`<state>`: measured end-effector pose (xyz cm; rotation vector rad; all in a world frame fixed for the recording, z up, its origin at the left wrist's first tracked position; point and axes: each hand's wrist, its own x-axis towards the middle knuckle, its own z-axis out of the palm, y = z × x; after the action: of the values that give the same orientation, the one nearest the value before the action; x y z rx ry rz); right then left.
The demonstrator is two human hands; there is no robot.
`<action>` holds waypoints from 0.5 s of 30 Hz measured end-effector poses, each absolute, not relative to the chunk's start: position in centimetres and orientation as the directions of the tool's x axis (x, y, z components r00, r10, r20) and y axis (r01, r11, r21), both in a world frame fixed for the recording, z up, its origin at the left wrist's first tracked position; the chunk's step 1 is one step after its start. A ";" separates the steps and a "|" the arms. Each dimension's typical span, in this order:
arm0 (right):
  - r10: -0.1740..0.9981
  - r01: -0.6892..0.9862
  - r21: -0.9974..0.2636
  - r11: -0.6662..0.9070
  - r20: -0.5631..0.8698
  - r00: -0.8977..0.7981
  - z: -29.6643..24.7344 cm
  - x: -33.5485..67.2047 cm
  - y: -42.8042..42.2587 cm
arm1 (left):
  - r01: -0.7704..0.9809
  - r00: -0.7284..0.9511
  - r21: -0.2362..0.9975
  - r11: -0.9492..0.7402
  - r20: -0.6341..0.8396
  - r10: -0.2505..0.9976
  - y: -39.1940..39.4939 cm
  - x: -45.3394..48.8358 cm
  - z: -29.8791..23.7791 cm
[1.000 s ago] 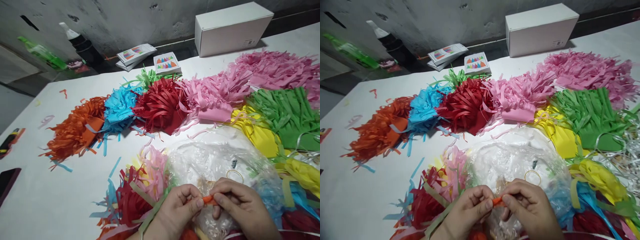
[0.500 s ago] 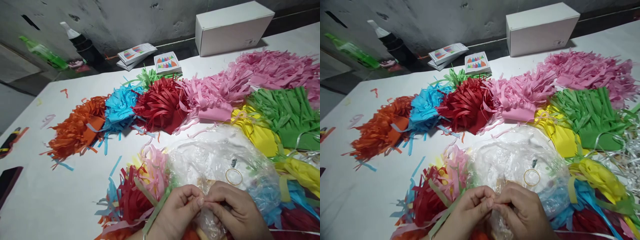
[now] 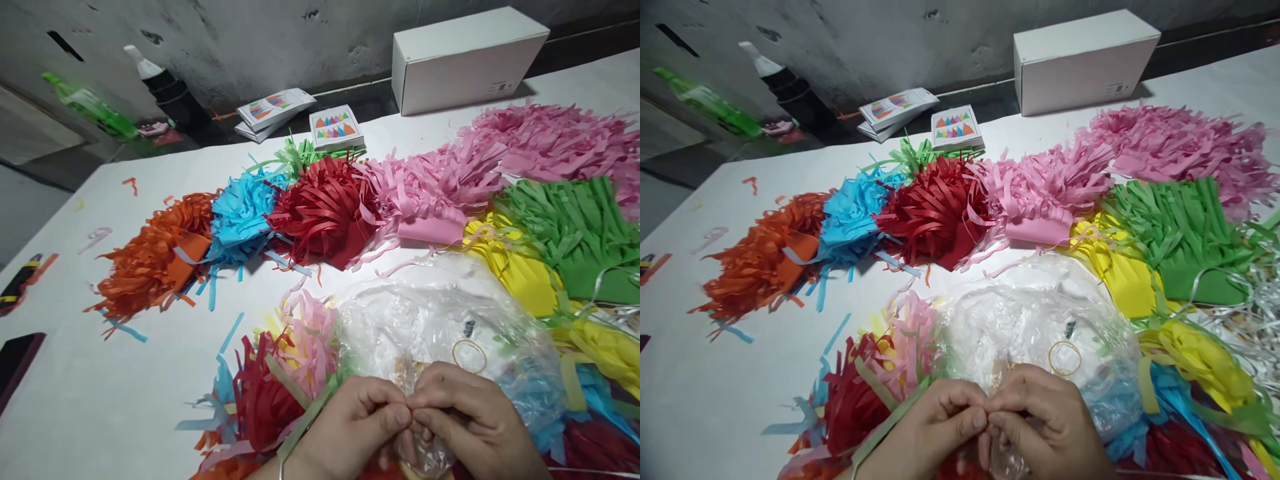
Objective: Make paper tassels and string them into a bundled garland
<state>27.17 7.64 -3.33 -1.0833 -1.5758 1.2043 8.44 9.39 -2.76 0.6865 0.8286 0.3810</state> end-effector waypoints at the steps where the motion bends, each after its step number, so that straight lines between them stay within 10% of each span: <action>1: 0.953 0.168 -0.965 0.200 0.152 -0.263 -3.2 27.1 7.7 | -0.050 0.611 0.680 0.732 -0.559 0.561 9.4 8.4 -2.9; 9: 0.922 0.236 -0.926 0.295 0.212 -0.323 -2.7 27.5 8.0 | -0.076 0.574 0.671 0.737 -0.575 0.583 9.0 8.0 -3.1; 15: 0.981 0.583 -0.790 0.192 0.169 -0.093 -3.6 27.3 7.9 | 0.124 0.496 0.931 0.343 -0.358 0.791 8.8 7.4 -1.5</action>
<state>27.35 7.91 -3.61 -1.4747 -1.7678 0.7209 7.40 8.76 -1.52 1.1614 0.9834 0.5394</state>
